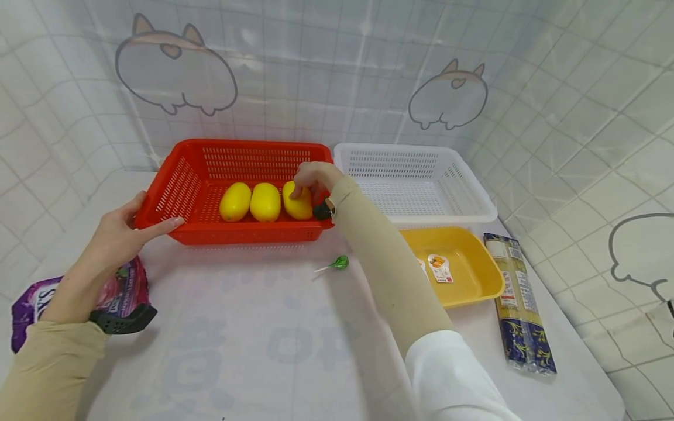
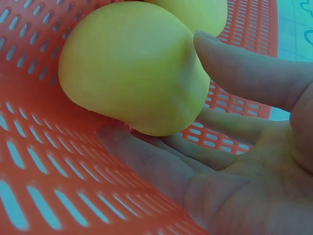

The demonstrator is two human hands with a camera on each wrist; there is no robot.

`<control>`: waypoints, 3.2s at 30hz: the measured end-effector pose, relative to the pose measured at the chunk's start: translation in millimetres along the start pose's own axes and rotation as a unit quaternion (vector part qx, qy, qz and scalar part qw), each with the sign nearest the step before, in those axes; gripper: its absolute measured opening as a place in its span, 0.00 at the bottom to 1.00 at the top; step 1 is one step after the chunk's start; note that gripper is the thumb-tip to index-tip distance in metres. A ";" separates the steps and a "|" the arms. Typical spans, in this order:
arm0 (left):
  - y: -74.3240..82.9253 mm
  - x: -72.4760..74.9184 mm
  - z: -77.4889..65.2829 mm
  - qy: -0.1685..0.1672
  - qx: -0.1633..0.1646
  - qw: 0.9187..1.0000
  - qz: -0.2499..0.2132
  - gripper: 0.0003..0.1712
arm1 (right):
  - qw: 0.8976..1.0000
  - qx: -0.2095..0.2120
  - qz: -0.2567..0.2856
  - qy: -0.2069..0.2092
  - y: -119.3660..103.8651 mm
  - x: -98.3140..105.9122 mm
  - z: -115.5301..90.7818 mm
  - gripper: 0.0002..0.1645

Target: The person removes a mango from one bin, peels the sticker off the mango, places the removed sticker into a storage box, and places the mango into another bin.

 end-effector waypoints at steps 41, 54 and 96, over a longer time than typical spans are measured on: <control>-7.1 1.3 1.2 -0.001 0.011 1.000 0.004 0.63 | 0.982 0.129 -0.087 0.105 -21.6 -9.8 -68.0 0.38; -5.8 1.1 2.4 0.004 0.007 1.000 0.020 0.63 | 0.963 0.218 -0.080 0.137 -4.1 -52.0 -93.3 0.35; -10.0 -2.7 6.5 -0.002 0.011 1.000 0.009 0.63 | 0.909 0.310 -0.050 0.275 105.5 -100.1 -186.1 0.30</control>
Point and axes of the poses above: each hand's wrist, its own z-axis towards the middle knuckle, its own x-axis out of the back of the hand, y = z × x, the point moved 8 cm from there along z, towards the middle knuckle, and after that the axes turned 15 degrees about -y, right-handed, at the moved point
